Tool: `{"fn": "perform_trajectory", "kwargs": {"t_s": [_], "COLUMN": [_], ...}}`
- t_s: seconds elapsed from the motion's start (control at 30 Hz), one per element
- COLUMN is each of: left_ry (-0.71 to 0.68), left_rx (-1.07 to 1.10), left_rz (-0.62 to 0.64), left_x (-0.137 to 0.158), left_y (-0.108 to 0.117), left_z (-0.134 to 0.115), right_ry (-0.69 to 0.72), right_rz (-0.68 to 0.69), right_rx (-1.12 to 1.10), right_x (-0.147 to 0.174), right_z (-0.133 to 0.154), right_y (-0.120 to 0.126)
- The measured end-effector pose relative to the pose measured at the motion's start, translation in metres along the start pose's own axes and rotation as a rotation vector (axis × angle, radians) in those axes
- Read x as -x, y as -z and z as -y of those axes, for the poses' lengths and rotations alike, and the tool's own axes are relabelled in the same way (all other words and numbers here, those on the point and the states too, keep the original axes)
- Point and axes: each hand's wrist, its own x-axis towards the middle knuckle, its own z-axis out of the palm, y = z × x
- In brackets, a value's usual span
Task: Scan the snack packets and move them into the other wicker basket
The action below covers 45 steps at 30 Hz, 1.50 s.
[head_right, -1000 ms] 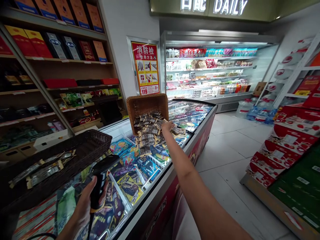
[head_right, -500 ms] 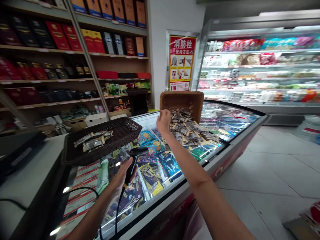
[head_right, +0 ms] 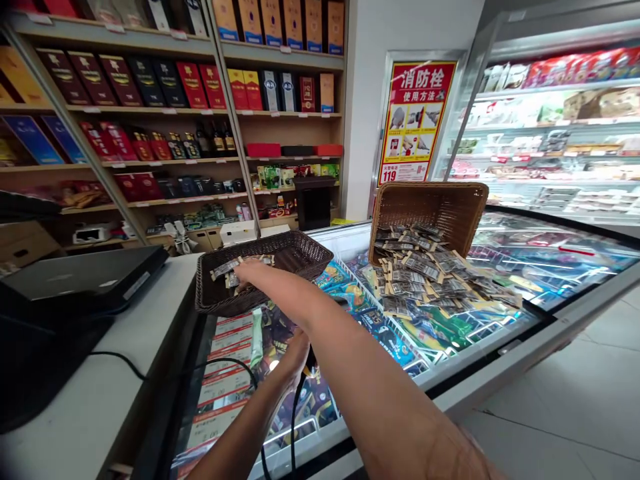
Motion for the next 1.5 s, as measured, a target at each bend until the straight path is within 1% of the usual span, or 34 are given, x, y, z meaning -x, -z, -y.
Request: {"fn": "perform_trajectory", "kwargs": {"t_s": [0.13, 0.2, 0.23, 0.3, 0.37, 0.43, 0.5, 0.57, 0.63, 0.73, 0.83, 0.9, 0.97, 1.03, 1.13, 1.2, 1.27, 1.33, 1.4, 1.43, 1.5], "left_ry": [0.020, 0.024, 0.022, 0.016, 0.017, 0.023, 0.024, 0.026, 0.026, -0.003, -0.024, -0.029, -0.033, -0.030, -0.037, -0.039, -0.044, -0.065, -0.089, -0.097, -0.104], "left_rx": [-0.026, -0.027, -0.025, -0.025, -0.033, -0.044, -0.052, -0.068, -0.084, -0.054, -0.026, -0.022, -0.003, 0.018, 0.047, 0.067, 0.079, 0.081, 0.071, 0.063, 0.044], "left_rz": [-0.072, -0.072, -0.065, -0.043, -0.028, -0.030, -0.040, -0.039, -0.024, -0.016, -0.029, -0.038, -0.045, -0.050, -0.062, -0.062, -0.054, -0.054, -0.054, -0.050, -0.035], "left_x": [0.000, 0.000, 0.000, 0.001, 0.002, 0.002, 0.003, 0.005, 0.008, 0.011, 0.010, 0.010, 0.010, 0.011, 0.012, 0.013, 0.014, 0.015, 0.015, 0.015, 0.015], "left_y": [-0.002, -0.004, -0.005, -0.006, -0.007, -0.007, -0.008, -0.010, -0.012, -0.014, -0.014, -0.013, -0.013, -0.013, -0.015, -0.016, -0.017, -0.017, -0.017, -0.017, -0.016], "left_z": [0.000, -0.003, -0.005, -0.010, -0.014, -0.017, -0.019, -0.023, -0.026, -0.030, -0.032, -0.034, -0.037, -0.041, -0.047, -0.050, -0.053, -0.055, -0.057, -0.058, -0.059], "right_ry": [0.038, 0.019, -0.011, -0.087, -0.145, -0.166, -0.163, -0.173, -0.208, -0.310, -0.467, -0.571, -0.661, -0.722, -0.748, -0.732, -0.682, -0.573, -0.493, -0.482, -0.512], "right_rz": [-0.031, -0.061, -0.087, -0.187, -0.343, -0.491, -0.569, -0.602, -0.665, -0.842, -0.972, -1.007, -1.028, -1.067, -1.175, -1.229, -1.238, -1.212, -1.177, -1.153, -1.099], "right_rx": [0.067, 0.040, -0.014, -0.217, -0.502, -0.824, -1.155, -1.427, -1.597, -1.738, -1.849, -1.885, -1.868, -1.791, -1.600, -1.523, -1.525, -1.533, -1.490, -1.458, -1.402], "right_x": [0.001, 0.009, 0.015, 0.031, 0.053, 0.082, 0.116, 0.155, 0.193, 0.241, 0.271, 0.277, 0.277, 0.273, 0.269, 0.269, 0.268, 0.267, 0.267, 0.267, 0.270], "right_z": [0.004, 0.000, -0.005, -0.019, -0.037, -0.057, -0.075, -0.091, -0.106, -0.127, -0.147, -0.158, -0.167, -0.172, -0.175, -0.173, -0.171, -0.168, -0.166, -0.165, -0.163], "right_y": [-0.009, -0.006, -0.002, 0.010, 0.021, 0.029, 0.029, 0.023, 0.011, -0.014, -0.044, -0.062, -0.077, -0.086, -0.094, -0.097, -0.098, -0.098, -0.096, -0.095, -0.092]}}
